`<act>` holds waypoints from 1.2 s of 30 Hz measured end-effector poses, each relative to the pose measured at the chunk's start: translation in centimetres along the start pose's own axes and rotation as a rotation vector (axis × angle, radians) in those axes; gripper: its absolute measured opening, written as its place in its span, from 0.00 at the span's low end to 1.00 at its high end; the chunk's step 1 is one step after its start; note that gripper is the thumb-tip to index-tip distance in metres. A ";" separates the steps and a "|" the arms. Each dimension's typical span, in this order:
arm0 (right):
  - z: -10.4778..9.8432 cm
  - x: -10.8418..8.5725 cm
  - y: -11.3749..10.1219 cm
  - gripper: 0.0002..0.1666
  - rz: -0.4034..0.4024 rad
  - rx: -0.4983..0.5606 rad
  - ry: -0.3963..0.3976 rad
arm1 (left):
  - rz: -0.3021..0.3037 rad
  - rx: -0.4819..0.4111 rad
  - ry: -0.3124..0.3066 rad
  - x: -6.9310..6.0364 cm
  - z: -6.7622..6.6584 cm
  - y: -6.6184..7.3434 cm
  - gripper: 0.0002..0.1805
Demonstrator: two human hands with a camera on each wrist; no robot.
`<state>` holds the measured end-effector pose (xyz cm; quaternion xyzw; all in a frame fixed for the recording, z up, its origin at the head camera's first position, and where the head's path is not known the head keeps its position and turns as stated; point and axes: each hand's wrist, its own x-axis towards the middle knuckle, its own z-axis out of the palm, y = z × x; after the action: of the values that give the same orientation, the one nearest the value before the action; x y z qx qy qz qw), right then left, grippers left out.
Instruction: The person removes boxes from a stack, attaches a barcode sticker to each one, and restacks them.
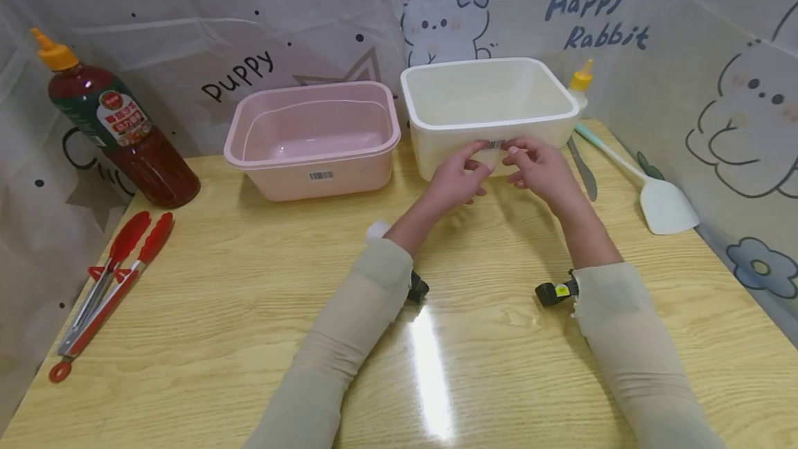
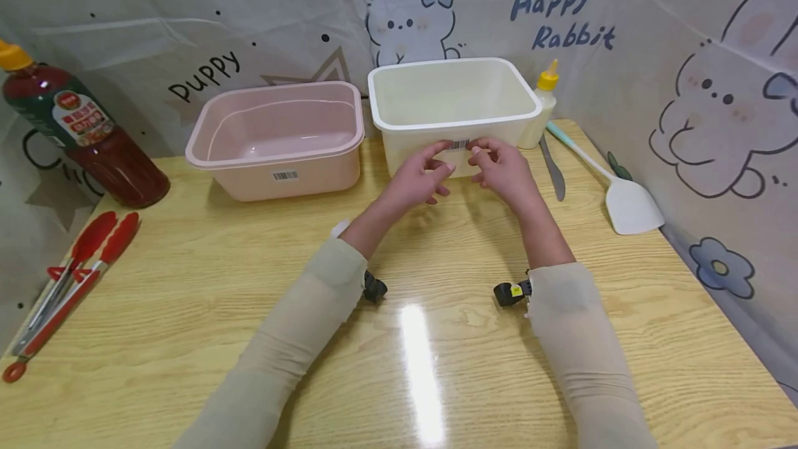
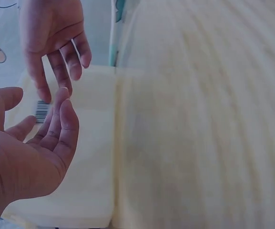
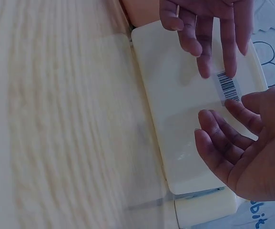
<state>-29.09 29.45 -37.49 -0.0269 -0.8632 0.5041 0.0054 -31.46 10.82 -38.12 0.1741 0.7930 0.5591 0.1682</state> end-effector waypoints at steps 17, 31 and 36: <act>0.7 -0.2 -0.2 0.25 -0.031 -0.028 -0.051 | -0.021 0.056 -0.038 -1.4 -1.0 -0.4 0.33; 0.3 -1.7 -3.6 0.31 -0.182 -0.190 -0.177 | 0.226 0.440 0.227 -9.4 -11.2 2.5 0.35; -0.4 -1.5 -5.3 0.31 -0.257 -0.203 -0.152 | 0.129 0.646 0.339 -10.7 -17.0 3.0 0.41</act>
<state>-27.78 27.13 -32.67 0.1213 -0.9039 0.4102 0.0016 -29.61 -7.28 -29.13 0.1729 0.9325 0.3105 -0.0648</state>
